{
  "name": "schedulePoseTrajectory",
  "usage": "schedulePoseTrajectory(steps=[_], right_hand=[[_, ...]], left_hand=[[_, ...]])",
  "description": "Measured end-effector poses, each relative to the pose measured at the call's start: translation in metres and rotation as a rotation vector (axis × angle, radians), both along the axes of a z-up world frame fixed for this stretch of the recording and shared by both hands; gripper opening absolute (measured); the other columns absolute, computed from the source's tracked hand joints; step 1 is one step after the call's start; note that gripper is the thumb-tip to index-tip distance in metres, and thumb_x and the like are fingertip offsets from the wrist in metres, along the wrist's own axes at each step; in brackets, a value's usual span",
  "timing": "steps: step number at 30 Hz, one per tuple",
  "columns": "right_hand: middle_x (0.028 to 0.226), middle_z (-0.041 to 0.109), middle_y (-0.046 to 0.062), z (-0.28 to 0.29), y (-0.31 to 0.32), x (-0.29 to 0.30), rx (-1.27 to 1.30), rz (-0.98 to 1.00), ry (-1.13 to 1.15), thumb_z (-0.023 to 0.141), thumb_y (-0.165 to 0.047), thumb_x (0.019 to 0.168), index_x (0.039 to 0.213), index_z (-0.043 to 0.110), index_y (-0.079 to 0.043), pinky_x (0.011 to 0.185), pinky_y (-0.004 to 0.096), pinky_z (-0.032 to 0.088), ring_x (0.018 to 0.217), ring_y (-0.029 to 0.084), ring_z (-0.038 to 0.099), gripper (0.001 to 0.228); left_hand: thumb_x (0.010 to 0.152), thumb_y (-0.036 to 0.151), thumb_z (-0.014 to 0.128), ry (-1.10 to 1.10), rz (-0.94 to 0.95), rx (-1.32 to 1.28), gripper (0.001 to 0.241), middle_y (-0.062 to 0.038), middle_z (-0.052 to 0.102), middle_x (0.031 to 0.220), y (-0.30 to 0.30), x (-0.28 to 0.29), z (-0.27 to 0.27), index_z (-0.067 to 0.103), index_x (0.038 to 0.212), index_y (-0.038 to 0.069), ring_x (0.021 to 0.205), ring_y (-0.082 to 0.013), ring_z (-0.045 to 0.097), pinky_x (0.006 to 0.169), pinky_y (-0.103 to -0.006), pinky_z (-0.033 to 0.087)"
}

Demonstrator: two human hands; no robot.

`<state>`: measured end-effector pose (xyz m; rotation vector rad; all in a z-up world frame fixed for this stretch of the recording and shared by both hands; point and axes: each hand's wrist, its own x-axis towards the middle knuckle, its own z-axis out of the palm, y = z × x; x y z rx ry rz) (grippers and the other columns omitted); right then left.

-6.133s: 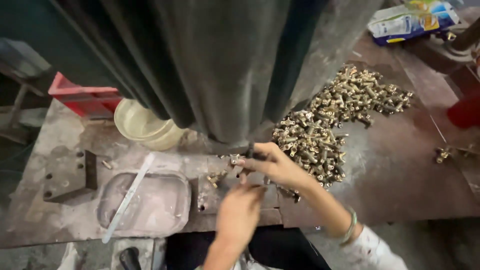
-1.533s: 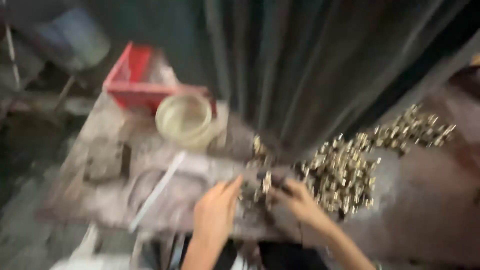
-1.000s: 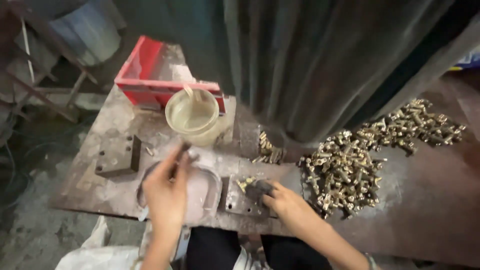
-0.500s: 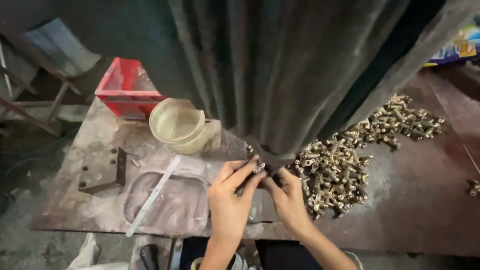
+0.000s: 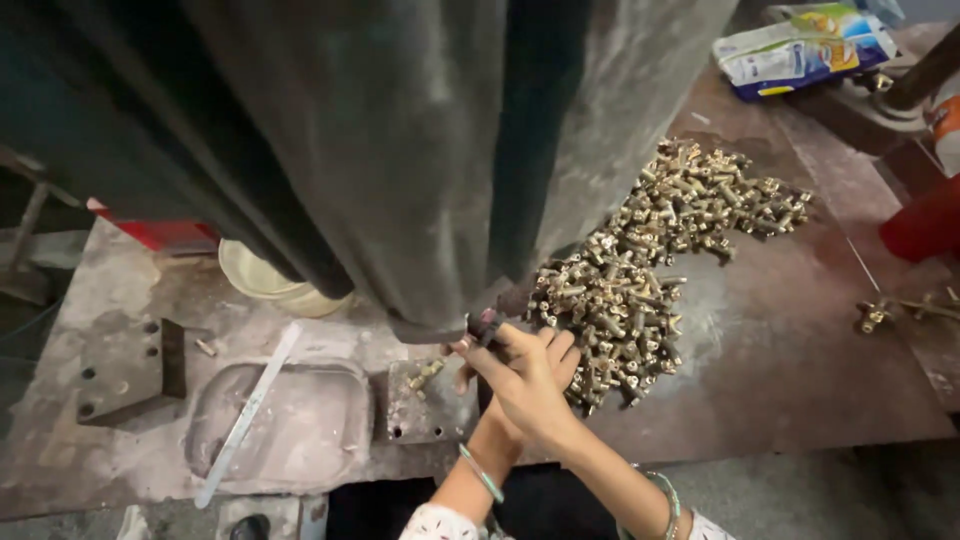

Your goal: Assembling small brass metal parts into fixtures on a workshop table.

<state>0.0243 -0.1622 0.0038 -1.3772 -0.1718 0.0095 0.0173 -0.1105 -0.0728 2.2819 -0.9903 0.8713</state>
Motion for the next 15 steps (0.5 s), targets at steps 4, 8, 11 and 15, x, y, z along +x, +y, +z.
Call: schedulePoseTrajectory(steps=[4,8,11,15], right_hand=[[0.089,0.073,0.007,0.004,-0.013,0.009,-0.113,-0.057,0.075,0.068,-0.009,0.097,0.114,0.071,0.001,0.065,0.029,0.052,0.070,0.014,0.068,0.020],[0.094,0.075,0.008,0.020,-0.040,0.034,-0.146,0.273,0.122,0.067,-0.010,0.099,0.109,0.071,0.004,0.075,0.028,0.060,0.082,0.014,0.074,0.017],[0.093,0.076,0.009,0.019,-0.045,0.045,-0.191,0.427,0.114,0.068,-0.010,0.099,0.110,0.071,0.004,0.073,0.029,0.060,0.081,0.014,0.074,0.018],[0.098,0.077,0.008,0.018,-0.043,0.045,-0.167,0.446,0.124,0.067,-0.011,0.098,0.110,0.070,0.005,0.071,0.029,0.060,0.077,0.015,0.074,0.020]], left_hand=[[0.095,0.007,0.061,0.498,-0.008,-0.208,0.032,-0.011,0.072,0.116,0.009,-0.005,-0.040,0.059,0.128,0.005,0.107,-0.0259,0.073,0.089,-0.0361,0.057],[0.086,0.003,0.074,1.116,0.004,-0.667,0.038,-0.011,0.075,0.103,0.040,-0.042,-0.012,0.060,0.121,0.005,0.093,-0.0211,0.075,0.079,-0.0318,0.059],[0.079,0.002,0.079,1.475,0.072,-1.098,0.044,-0.008,0.074,0.100,0.064,-0.070,0.055,0.063,0.120,0.006,0.084,-0.0168,0.073,0.074,-0.0316,0.062],[0.085,0.001,0.079,0.759,0.070,-0.656,0.030,-0.008,0.076,0.104,0.088,-0.078,0.123,0.078,0.114,0.005,0.088,-0.0175,0.080,0.075,-0.0288,0.063]])
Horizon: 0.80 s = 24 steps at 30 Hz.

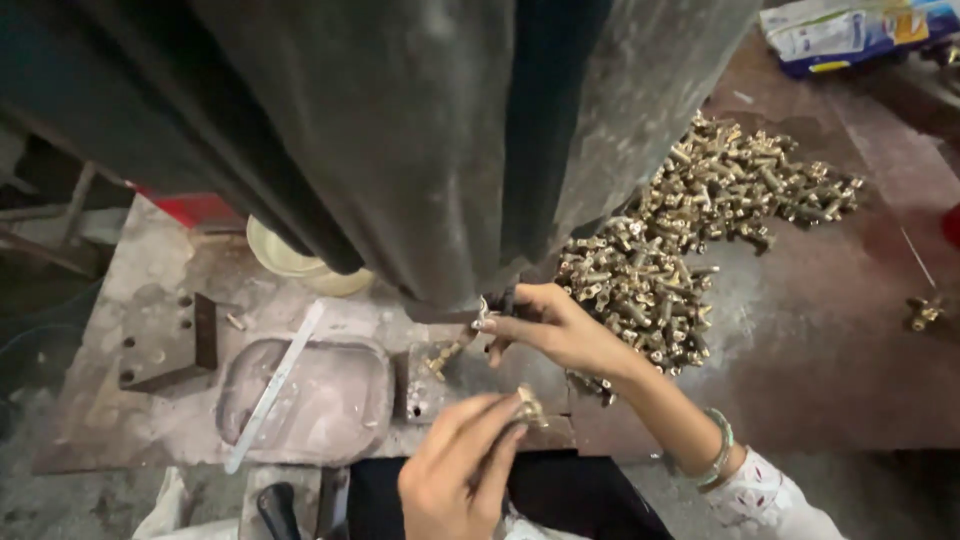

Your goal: Assembling small brass metal parts into fixtures on a workshop table.

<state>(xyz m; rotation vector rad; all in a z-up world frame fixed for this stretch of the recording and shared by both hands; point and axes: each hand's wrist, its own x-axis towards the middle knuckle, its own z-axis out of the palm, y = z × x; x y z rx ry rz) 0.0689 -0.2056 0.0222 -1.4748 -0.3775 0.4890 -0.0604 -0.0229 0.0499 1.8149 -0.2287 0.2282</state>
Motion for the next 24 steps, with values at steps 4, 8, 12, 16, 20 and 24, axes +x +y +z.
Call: schedulePoseTrajectory(steps=[4,8,12,16,20,24], right_hand=[[0.105,0.077,0.006,0.004,0.003,-0.009,0.079,0.055,-0.006,0.065,-0.011,0.100,0.116,0.069,0.004,0.076,0.028,0.060,0.081,0.013,0.073,0.023],[0.099,0.076,0.008,0.005,-0.008,0.006,-0.073,0.008,-0.153,0.065,-0.010,0.101,0.114,0.071,0.004,0.075,0.029,0.061,0.084,0.012,0.072,0.020],[0.105,0.076,0.007,0.015,-0.002,0.008,0.023,0.100,-0.015,0.063,-0.010,0.101,0.116,0.069,0.003,0.076,0.031,0.060,0.081,0.014,0.074,0.020],[0.107,0.076,0.006,0.021,-0.009,0.013,-0.005,0.127,-0.023,0.063,-0.009,0.099,0.121,0.069,0.002,0.080,0.031,0.061,0.083,0.014,0.073,0.025],[0.108,0.075,0.005,0.005,-0.003,-0.005,-0.094,0.077,-0.118,0.060,-0.009,0.101,0.123,0.066,0.002,0.082,0.029,0.060,0.092,0.010,0.069,0.025],[0.094,0.073,0.007,-0.011,0.017,-0.028,0.039,-0.212,-0.084,0.057,-0.011,0.105,0.120,0.064,0.001,0.075,0.029,0.059,0.078,0.014,0.072,0.021]], left_hand=[[0.074,0.008,0.069,-0.729,0.086,0.675,0.047,-0.006,0.067,0.111,0.018,0.013,-0.056,0.066,0.120,0.009,0.105,-0.0271,0.071,0.090,-0.0442,0.059],[0.073,0.005,0.063,-0.521,0.047,0.738,0.048,-0.011,0.068,0.114,0.018,0.019,-0.064,0.069,0.120,0.007,0.104,-0.0291,0.066,0.081,-0.0392,0.058],[0.085,0.006,0.062,0.022,0.058,0.912,0.032,-0.009,0.067,0.103,0.017,0.026,-0.067,0.064,0.117,0.003,0.103,-0.0309,0.066,0.076,-0.0393,0.057],[0.076,0.006,0.062,-0.391,0.048,0.830,0.029,-0.012,0.066,0.109,-0.038,0.064,-0.092,0.066,0.105,0.007,0.104,-0.0316,0.065,0.074,-0.0393,0.057],[0.082,0.008,0.066,-0.441,-0.193,0.723,0.020,-0.011,0.068,0.105,-0.083,0.095,-0.188,0.070,0.102,0.008,0.104,-0.0307,0.067,0.086,-0.0440,0.056],[0.073,0.001,0.067,-0.207,-0.170,0.522,0.027,-0.013,0.070,0.106,-0.058,0.052,-0.133,0.072,0.099,0.006,0.094,-0.0362,0.070,0.077,-0.0451,0.056]])
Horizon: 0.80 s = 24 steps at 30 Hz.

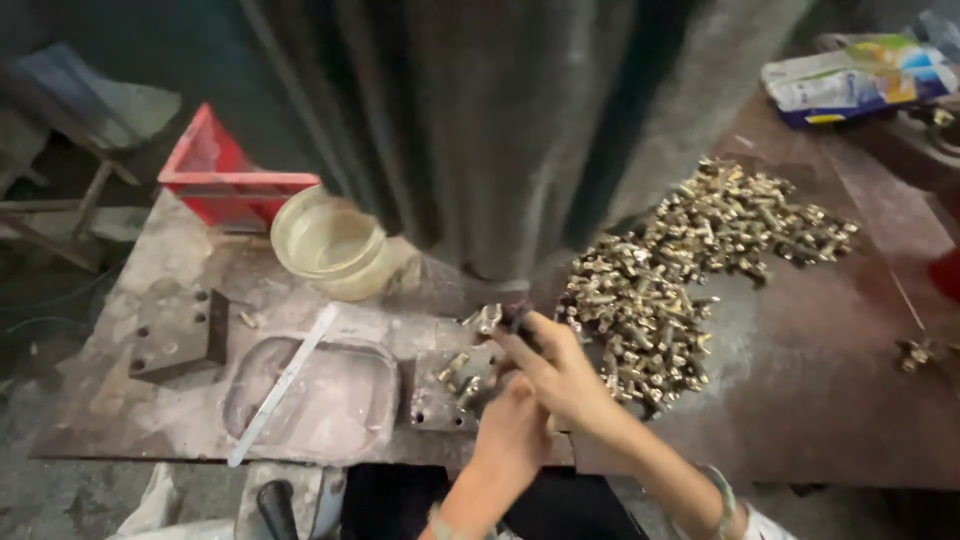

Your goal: Assembling small brass metal parts into fixtures on a workshop table.

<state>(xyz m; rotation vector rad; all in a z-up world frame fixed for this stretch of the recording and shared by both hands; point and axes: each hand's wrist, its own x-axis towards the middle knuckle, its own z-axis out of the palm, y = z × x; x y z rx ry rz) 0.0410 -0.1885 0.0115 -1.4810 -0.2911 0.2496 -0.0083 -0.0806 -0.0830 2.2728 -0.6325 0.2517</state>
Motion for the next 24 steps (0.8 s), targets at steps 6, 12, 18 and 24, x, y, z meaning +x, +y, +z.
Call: schedulePoseTrajectory(steps=[6,12,18,24], right_hand=[[0.096,0.068,0.009,-0.031,0.022,-0.014,0.151,-0.220,-0.011,0.061,-0.008,0.105,0.112,0.065,0.006,0.073,0.032,0.057,0.077,0.016,0.069,0.017],[0.105,0.071,0.008,-0.009,0.026,-0.018,0.190,-0.201,0.027,0.058,-0.009,0.101,0.115,0.066,0.004,0.067,0.030,0.053,0.073,0.014,0.064,0.021],[0.101,0.070,0.010,-0.006,0.016,-0.007,0.113,-0.187,0.003,0.059,-0.007,0.103,0.114,0.066,0.006,0.067,0.031,0.053,0.072,0.016,0.064,0.019],[0.103,0.071,0.010,0.001,0.015,-0.006,0.134,-0.132,0.093,0.058,-0.007,0.101,0.117,0.067,0.005,0.069,0.031,0.055,0.072,0.016,0.065,0.022]], left_hand=[[0.075,0.002,0.071,0.007,0.358,-0.122,0.022,-0.011,0.071,0.094,0.133,-0.050,0.094,0.075,0.094,0.009,0.089,-0.0330,0.072,0.077,-0.0406,0.058],[0.079,0.002,0.070,0.111,0.581,0.130,0.016,-0.010,0.072,0.092,0.182,-0.040,0.093,0.076,0.093,0.010,0.079,-0.0360,0.070,0.070,-0.0446,0.055],[0.081,0.008,0.074,0.251,0.534,0.271,0.014,-0.011,0.074,0.092,0.183,-0.023,0.060,0.080,0.093,0.013,0.083,-0.0348,0.072,0.075,-0.0432,0.057],[0.079,0.008,0.081,0.637,0.496,-0.623,0.020,-0.007,0.083,0.090,0.210,-0.024,0.032,0.081,0.099,0.004,0.082,-0.0147,0.079,0.075,-0.0283,0.060]])
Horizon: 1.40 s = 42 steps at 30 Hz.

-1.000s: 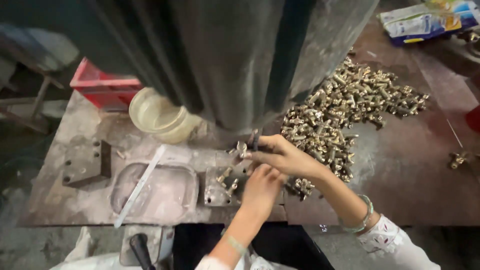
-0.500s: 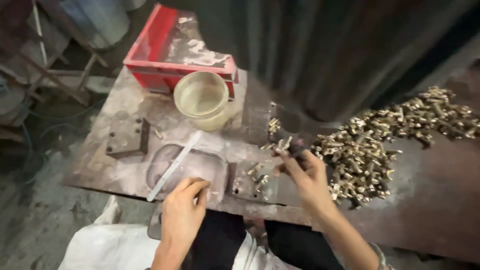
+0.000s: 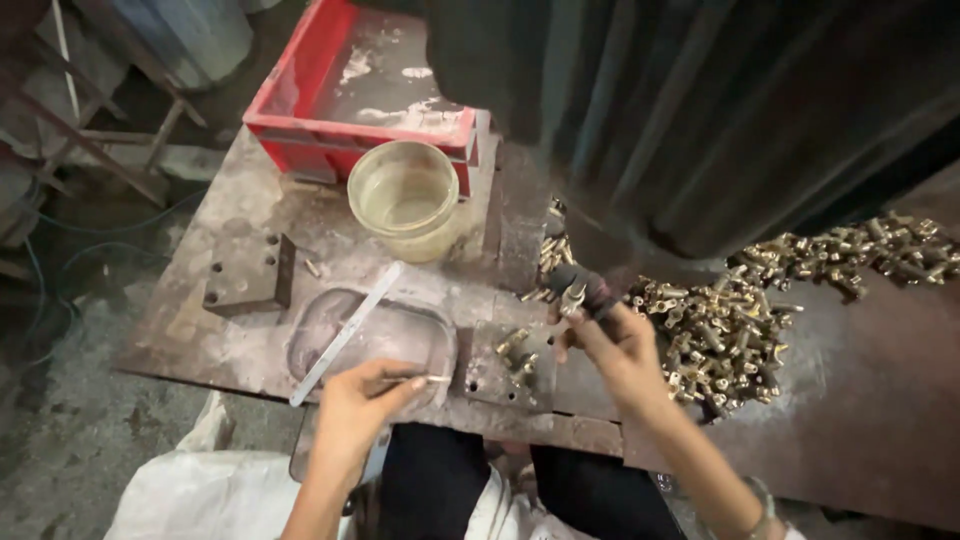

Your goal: Assembling small brass metal parts into fixtures on a workshop table.

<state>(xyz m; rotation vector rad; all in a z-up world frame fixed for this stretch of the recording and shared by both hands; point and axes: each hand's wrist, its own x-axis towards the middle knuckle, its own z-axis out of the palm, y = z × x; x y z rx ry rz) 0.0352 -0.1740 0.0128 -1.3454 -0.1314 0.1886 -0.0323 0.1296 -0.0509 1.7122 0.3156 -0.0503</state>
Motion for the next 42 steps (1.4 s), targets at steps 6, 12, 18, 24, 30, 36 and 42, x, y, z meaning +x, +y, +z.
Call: schedulePoseTrajectory(steps=[6,12,18,24,30,36,42], right_hand=[[0.106,0.072,0.010,0.002,0.009,-0.008,0.024,-0.065,-0.034,0.056,-0.009,0.101,0.118,0.065,0.004,0.073,0.031,0.057,0.075,0.016,0.068,0.023],[0.105,0.071,0.010,-0.011,-0.001,0.000,-0.002,-0.036,-0.040,0.057,-0.008,0.103,0.117,0.066,0.005,0.069,0.030,0.054,0.073,0.015,0.066,0.021],[0.106,0.071,0.010,0.000,0.000,-0.005,-0.001,-0.040,-0.021,0.057,-0.008,0.101,0.115,0.066,0.005,0.070,0.030,0.056,0.074,0.015,0.066,0.021],[0.103,0.072,0.009,0.005,-0.003,-0.004,-0.037,-0.018,-0.033,0.057,-0.009,0.100,0.118,0.066,0.001,0.071,0.030,0.058,0.074,0.015,0.068,0.023],[0.101,0.073,0.010,-0.007,-0.004,0.001,-0.091,-0.043,-0.092,0.058,-0.007,0.101,0.115,0.066,0.005,0.071,0.030,0.057,0.072,0.015,0.068,0.020],[0.102,0.072,0.007,-0.004,-0.002,0.001,-0.086,-0.009,-0.096,0.057,-0.008,0.101,0.115,0.065,0.003,0.066,0.030,0.056,0.069,0.014,0.067,0.020],[0.103,0.073,0.008,-0.026,-0.002,0.000,-0.050,-0.020,-0.129,0.059,-0.006,0.102,0.115,0.066,0.005,0.072,0.030,0.058,0.076,0.013,0.068,0.019]], left_hand=[[0.080,0.004,0.081,-0.078,0.134,-0.180,0.015,-0.005,0.079,0.087,-0.085,-0.037,0.003,0.078,0.095,0.002,0.080,-0.0092,0.074,0.069,-0.0245,0.057],[0.078,0.000,0.079,-0.331,0.162,0.131,0.015,-0.004,0.077,0.093,-0.115,-0.036,0.017,0.076,0.092,0.002,0.075,-0.0113,0.077,0.062,-0.0250,0.063],[0.078,0.000,0.080,-0.473,0.108,0.241,0.016,-0.008,0.072,0.090,-0.124,-0.026,-0.007,0.072,0.092,0.003,0.071,-0.0218,0.072,0.062,-0.0304,0.057],[0.078,0.006,0.081,-0.530,0.044,0.404,0.021,-0.010,0.069,0.091,-0.120,-0.019,0.011,0.068,0.094,0.004,0.083,-0.0318,0.069,0.070,-0.0381,0.054],[0.077,0.003,0.077,-0.690,-0.044,0.563,0.022,-0.010,0.070,0.097,-0.118,-0.018,0.016,0.068,0.097,0.005,0.089,-0.0317,0.069,0.075,-0.0393,0.056],[0.075,0.007,0.080,-0.641,0.016,0.637,0.026,-0.010,0.067,0.096,-0.121,-0.012,0.016,0.067,0.097,0.004,0.090,-0.0335,0.065,0.073,-0.0430,0.053],[0.078,0.004,0.074,-0.635,-0.019,0.837,0.031,-0.009,0.071,0.104,-0.124,0.023,0.042,0.071,0.108,0.007,0.099,-0.0334,0.062,0.078,-0.0420,0.054]])
